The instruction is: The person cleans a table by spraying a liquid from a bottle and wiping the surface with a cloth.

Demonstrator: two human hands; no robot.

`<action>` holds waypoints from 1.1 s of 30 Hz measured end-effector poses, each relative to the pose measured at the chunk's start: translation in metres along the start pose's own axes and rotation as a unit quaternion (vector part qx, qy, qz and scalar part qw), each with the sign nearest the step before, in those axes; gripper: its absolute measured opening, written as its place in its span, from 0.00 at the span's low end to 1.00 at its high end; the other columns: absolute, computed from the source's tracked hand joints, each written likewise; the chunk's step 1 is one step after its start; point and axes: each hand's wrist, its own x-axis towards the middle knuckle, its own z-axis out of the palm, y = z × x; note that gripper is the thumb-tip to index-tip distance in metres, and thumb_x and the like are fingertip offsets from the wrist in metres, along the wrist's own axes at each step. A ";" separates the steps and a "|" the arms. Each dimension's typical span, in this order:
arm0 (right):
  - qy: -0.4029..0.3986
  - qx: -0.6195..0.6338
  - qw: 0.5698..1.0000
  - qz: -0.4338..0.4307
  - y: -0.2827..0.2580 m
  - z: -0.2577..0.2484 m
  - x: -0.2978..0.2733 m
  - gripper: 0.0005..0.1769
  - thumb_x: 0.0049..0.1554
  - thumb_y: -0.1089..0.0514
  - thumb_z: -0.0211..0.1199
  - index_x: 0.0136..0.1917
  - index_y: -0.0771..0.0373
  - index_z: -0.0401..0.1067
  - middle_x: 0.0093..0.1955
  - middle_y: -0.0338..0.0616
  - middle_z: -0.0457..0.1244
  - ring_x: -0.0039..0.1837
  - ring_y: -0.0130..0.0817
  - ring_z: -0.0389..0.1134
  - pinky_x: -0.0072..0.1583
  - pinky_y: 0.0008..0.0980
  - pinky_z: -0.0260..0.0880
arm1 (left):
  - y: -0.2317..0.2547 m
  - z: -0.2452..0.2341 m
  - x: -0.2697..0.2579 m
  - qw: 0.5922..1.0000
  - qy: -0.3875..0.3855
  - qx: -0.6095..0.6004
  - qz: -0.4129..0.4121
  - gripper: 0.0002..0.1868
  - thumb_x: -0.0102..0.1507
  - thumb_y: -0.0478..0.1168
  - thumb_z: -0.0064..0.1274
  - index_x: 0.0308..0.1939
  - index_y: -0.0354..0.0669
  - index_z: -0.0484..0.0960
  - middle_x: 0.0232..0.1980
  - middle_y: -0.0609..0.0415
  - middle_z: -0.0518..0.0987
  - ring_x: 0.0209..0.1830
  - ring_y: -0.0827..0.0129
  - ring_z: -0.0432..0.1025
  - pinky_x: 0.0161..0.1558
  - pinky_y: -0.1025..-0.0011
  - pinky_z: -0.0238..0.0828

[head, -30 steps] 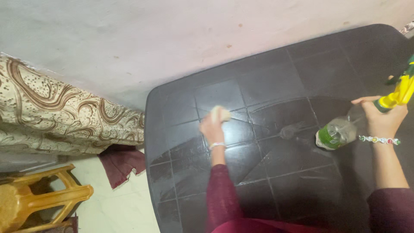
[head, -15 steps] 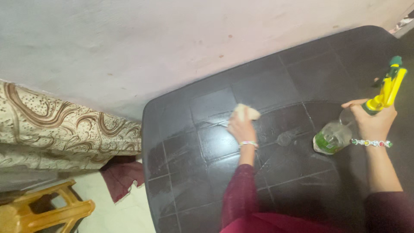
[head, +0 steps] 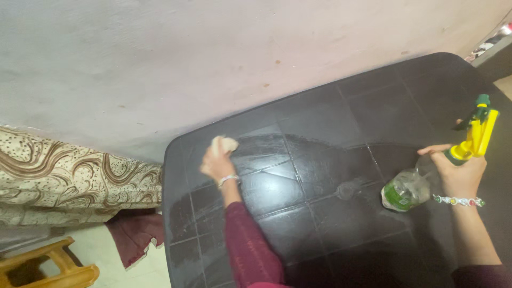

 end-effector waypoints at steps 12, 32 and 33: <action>0.003 0.007 0.998 0.056 0.007 0.008 0.011 0.13 0.60 0.64 0.62 0.59 0.68 0.70 0.42 0.33 0.70 0.43 0.16 0.67 0.51 0.21 0.66 | 0.031 0.062 0.012 0.988 -0.094 0.012 -0.126 0.19 0.59 0.43 0.62 0.53 0.63 0.79 0.50 0.59 0.80 0.54 0.59 0.74 0.50 0.51 0.66; -0.062 0.038 0.991 0.111 0.098 0.014 0.000 0.07 0.68 0.64 0.60 0.50 0.65 0.79 0.47 0.41 0.70 0.48 0.26 0.70 0.54 0.27 0.70 | -0.100 0.060 0.081 0.984 -0.008 0.140 -0.106 0.26 0.56 0.45 0.60 0.59 0.71 0.80 0.54 0.58 0.78 0.54 0.61 0.71 0.52 0.51 0.61; -0.057 0.034 0.991 0.113 0.096 0.007 0.003 0.07 0.68 0.64 0.61 0.49 0.65 0.79 0.47 0.42 0.70 0.47 0.27 0.70 0.53 0.27 0.70 | -0.128 0.055 0.078 0.977 -0.004 0.151 -0.148 0.25 0.57 0.45 0.59 0.59 0.71 0.80 0.55 0.58 0.77 0.55 0.61 0.70 0.53 0.50 0.60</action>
